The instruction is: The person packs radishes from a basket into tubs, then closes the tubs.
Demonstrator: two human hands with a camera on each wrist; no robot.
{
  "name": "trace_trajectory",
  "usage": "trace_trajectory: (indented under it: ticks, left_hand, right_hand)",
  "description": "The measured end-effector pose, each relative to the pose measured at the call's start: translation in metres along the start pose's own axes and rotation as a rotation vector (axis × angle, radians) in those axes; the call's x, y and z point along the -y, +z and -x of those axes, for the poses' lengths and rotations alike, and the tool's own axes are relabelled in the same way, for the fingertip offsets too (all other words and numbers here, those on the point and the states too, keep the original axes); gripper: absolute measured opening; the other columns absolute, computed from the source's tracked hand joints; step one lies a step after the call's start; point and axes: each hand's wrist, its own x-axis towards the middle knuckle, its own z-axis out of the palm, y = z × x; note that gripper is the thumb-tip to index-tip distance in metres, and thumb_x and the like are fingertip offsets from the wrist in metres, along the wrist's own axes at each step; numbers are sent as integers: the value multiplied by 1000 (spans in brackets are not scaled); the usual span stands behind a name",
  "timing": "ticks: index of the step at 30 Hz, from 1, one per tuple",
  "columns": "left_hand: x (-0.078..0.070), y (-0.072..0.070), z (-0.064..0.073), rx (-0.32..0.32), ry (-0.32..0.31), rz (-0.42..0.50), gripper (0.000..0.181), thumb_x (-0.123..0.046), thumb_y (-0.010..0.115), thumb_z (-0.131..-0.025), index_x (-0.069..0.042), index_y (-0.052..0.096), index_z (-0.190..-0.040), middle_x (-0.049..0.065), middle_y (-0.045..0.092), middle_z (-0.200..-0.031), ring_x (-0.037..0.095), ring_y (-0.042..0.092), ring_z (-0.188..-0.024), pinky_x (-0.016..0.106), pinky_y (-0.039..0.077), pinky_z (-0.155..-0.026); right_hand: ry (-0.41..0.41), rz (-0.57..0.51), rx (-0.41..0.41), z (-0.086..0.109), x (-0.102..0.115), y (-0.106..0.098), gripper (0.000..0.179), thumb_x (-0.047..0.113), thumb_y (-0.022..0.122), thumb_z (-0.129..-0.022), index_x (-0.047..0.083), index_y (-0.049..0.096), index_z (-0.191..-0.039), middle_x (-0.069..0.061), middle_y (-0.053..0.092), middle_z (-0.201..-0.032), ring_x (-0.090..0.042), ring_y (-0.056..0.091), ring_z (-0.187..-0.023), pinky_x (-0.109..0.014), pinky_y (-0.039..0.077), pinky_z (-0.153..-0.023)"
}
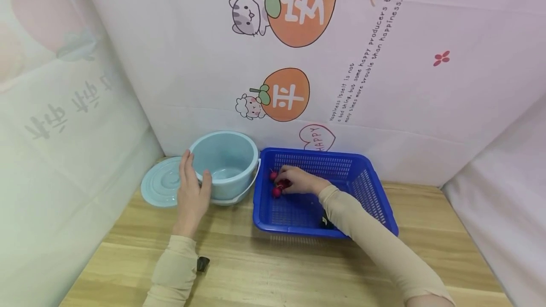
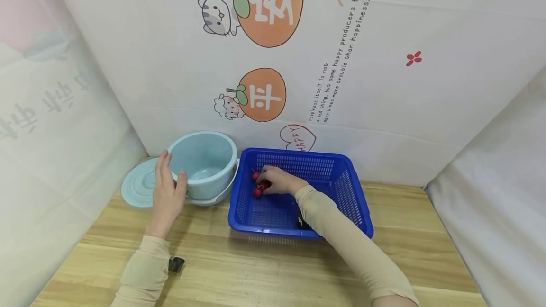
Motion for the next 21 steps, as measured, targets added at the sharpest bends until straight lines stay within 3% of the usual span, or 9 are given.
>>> trace_trajectory:
  ticks: [10,21]
  left_hand:
    - [0,1,-1,-3,1,17,68,-40,40,-112,-7,19,-168,-4,10,-176,22,39,-48,39,38,-44]
    - [0,2,1,-17,14,19,68,-37,41,-112,-4,21,-167,-1,12,-176,23,43,-50,39,39,-43]
  right_hand:
    - [37,75,9,-7,9,1,29,6,84,-90,2,79,-118,-10,64,-116,-25,62,-105,-43,53,-98]
    - [53,69,25,-11,8,4,27,8,84,-91,3,79,-117,-7,61,-112,-21,60,-102,-39,55,-94]
